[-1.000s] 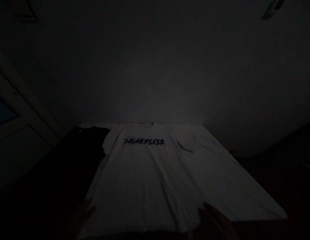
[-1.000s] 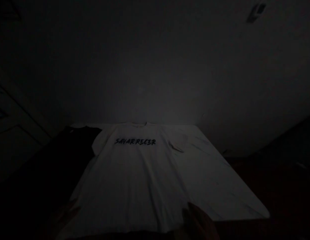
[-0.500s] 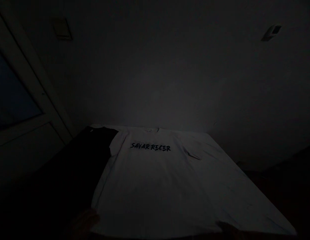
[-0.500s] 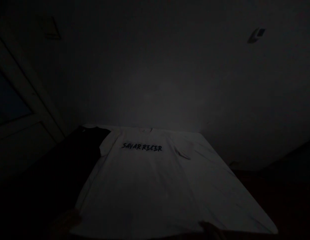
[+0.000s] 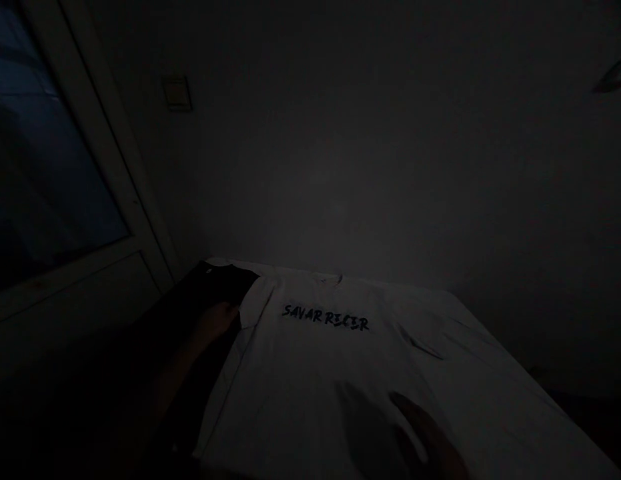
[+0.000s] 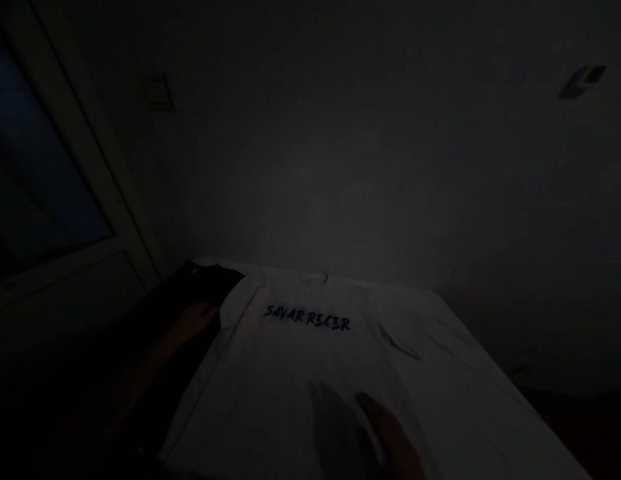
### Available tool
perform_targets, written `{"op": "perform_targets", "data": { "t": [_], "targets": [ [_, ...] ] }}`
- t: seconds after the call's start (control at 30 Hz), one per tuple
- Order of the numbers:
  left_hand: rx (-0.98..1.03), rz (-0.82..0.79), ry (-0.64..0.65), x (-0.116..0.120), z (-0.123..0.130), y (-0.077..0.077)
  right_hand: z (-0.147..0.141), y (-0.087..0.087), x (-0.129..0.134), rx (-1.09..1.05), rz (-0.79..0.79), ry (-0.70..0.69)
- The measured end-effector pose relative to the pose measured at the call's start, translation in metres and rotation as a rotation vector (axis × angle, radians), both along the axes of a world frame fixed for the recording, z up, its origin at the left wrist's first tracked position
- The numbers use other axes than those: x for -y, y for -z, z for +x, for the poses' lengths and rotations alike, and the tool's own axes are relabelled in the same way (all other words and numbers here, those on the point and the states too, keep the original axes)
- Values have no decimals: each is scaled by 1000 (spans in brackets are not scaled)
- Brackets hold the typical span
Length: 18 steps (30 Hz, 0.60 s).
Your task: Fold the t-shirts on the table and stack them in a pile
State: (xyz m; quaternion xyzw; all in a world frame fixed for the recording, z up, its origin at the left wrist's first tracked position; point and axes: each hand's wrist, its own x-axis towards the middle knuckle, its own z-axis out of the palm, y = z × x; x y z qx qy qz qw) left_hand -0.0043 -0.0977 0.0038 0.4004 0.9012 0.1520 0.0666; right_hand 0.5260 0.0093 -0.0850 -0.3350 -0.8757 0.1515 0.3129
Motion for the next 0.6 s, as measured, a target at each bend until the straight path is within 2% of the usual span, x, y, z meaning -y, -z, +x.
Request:
{"op": "perform_targets", "data": {
  "t": [0.07, 0.13, 0.2, 0.23, 0.3, 0.43, 0.6],
  "targets": [
    [-15, -42, -14, -40, -15, -4, -80, -23, 15, 77, -56, -174],
    [-20, -52, -19, -64, -24, 1, -152, -35, 36, 166, -65, -403],
    [-26, -65, -23, -77, -31, 8, -203, -34, 56, 207, -38, -520],
    [-29, -66, -25, -82, -36, 10, -220, -29, 64, 215, -20, -553],
    [-36, -49, -35, -88, -47, 11, -237, -13, 73, 216, 14, -599],
    [-41, 34, -64, -90, -69, 12, -237, 20, 73, 269, 20, -705],
    [-86, 161, -82, -84, -77, 17, -239, 40, 72, 307, 19, -731]
  ]
}}
